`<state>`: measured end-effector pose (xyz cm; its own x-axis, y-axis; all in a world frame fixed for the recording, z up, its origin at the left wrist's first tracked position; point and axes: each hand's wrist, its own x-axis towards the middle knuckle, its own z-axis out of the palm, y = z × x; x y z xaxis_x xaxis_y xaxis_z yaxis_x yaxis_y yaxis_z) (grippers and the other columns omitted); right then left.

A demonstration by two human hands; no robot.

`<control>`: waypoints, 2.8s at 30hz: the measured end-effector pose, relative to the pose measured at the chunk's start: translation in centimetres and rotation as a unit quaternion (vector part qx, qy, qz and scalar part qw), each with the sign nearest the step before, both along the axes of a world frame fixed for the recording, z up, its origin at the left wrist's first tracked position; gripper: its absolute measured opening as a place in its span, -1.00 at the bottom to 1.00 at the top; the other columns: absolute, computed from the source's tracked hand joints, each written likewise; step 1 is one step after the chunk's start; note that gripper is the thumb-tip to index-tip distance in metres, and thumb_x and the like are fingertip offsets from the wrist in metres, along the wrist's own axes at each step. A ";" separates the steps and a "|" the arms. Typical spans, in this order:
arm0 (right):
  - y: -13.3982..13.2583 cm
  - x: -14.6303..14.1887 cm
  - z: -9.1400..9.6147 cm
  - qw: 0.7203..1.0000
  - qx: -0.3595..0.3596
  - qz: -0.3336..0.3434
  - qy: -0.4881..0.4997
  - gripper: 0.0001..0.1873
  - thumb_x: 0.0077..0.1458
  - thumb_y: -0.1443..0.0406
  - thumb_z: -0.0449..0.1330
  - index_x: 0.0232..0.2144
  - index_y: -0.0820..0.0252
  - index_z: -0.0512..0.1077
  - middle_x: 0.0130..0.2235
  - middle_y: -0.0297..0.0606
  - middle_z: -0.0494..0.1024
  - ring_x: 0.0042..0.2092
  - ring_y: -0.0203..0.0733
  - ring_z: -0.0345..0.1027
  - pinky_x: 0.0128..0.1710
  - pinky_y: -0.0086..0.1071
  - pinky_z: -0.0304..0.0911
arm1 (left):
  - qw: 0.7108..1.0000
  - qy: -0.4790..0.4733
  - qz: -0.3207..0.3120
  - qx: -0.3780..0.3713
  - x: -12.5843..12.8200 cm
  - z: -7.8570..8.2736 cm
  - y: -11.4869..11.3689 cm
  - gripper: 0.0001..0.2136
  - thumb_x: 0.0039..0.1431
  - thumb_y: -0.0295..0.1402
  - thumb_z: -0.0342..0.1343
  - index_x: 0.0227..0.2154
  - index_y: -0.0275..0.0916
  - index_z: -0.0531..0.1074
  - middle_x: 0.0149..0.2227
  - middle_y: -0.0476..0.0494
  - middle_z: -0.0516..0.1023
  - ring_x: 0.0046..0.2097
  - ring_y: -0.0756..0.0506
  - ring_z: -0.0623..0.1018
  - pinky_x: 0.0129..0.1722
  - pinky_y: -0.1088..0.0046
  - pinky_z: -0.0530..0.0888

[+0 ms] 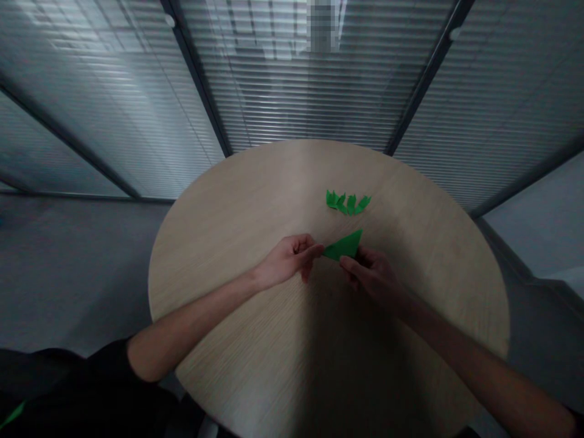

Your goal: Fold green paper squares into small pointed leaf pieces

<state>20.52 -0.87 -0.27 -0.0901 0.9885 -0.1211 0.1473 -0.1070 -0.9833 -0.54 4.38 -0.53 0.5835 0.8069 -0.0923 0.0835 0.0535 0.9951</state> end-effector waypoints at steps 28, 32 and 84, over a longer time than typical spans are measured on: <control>0.2 0.0 0.1 0.999 -0.007 0.053 0.003 -0.55 0.12 -0.07 0.27 -0.50 0.18 0.40 -0.54 -0.35 0.44 -0.59 -0.36 0.24 -0.61 -0.45 0.15 | 0.999 -0.006 -0.032 -0.006 0.1 0.0 -0.5 -0.58 0.27 0.05 0.19 -0.36 -0.27 0.38 -0.57 0.04 0.44 -0.57 0.03 0.48 -0.57 0.56 0.36; 0.1 0.0 0.2 0.998 -0.018 0.056 0.001 -0.54 0.13 -0.08 0.26 -0.48 0.18 0.39 -0.54 -0.36 0.44 -0.59 -0.36 0.24 -0.62 -0.45 0.16 | 0.999 -0.005 -0.035 -0.009 0.1 0.2 -0.6 -0.59 0.25 0.03 0.22 -0.35 -0.28 0.39 -0.56 0.04 0.45 -0.56 0.03 0.49 -0.55 0.54 0.39; -0.7 -0.4 -0.9 0.982 -0.016 0.185 -0.030 -0.50 0.28 -0.07 0.17 -0.48 0.20 0.38 -0.57 -0.39 0.39 -0.58 -0.38 0.19 -0.60 -0.49 0.06 | 0.999 -0.029 0.015 0.043 0.9 0.2 -1.2 -0.64 0.31 -0.03 0.16 -0.34 -0.28 0.36 -0.47 0.05 0.32 -0.46 0.05 0.33 -0.50 0.55 0.25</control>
<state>20.15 -1.54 -1.15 -0.4344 0.8850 -0.1675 0.2400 -0.0655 -0.9686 0.35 3.18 -0.30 0.5620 0.8270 0.0116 0.0248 -0.0309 0.9992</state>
